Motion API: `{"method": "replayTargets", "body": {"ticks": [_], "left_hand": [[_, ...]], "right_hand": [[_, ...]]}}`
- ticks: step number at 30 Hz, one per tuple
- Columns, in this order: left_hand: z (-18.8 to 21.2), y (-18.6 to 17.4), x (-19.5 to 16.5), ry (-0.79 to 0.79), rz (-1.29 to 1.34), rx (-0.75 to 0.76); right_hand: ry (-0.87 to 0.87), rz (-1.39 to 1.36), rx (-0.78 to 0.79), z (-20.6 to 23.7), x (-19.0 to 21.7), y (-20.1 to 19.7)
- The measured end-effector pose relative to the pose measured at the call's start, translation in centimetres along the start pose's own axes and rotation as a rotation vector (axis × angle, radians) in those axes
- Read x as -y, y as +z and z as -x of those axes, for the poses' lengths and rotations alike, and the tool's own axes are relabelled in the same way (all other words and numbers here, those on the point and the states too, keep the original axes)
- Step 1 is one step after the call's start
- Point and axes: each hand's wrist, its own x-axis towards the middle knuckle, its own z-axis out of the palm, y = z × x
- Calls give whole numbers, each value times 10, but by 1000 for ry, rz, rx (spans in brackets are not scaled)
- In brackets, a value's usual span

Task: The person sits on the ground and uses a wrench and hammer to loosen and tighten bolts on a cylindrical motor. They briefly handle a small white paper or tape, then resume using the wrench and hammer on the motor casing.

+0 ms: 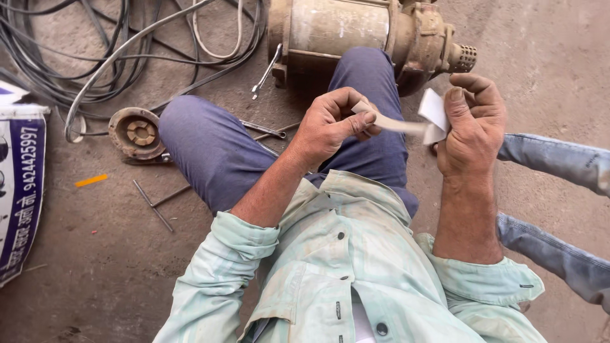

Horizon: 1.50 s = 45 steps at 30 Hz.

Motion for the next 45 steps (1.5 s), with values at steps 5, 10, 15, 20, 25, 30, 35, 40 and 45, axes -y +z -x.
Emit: {"method": "replayTargets", "body": {"ticks": [5, 10, 15, 20, 25, 30, 35, 40, 45], "left_hand": [[13, -2, -11, -36, 116, -19], [11, 4, -8, 59, 16, -42], [5, 4, 3, 103, -40, -188], [-8, 0, 16, 153, -104, -260], [-14, 3, 8, 210, 40, -357], [-16, 3, -5, 159, 40, -371], [-15, -18, 5, 97, -17, -224], [-7, -39, 18, 38, -16, -82], [-7, -32, 7, 118, -62, -122]], "right_hand": [[34, 187, -64, -5, -7, 18], [-66, 445, 133, 2, -10, 32], [-75, 495, 276, 9, -10, 36], [-109, 542, 336, 8, -9, 35], [-21, 523, 376, 13, -8, 31], [-68, 584, 317, 12, -8, 19], [-15, 379, 237, 2, -14, -2], [-58, 249, 320, -3, -21, -15], [7, 308, 354, -2, -15, -13]]}}
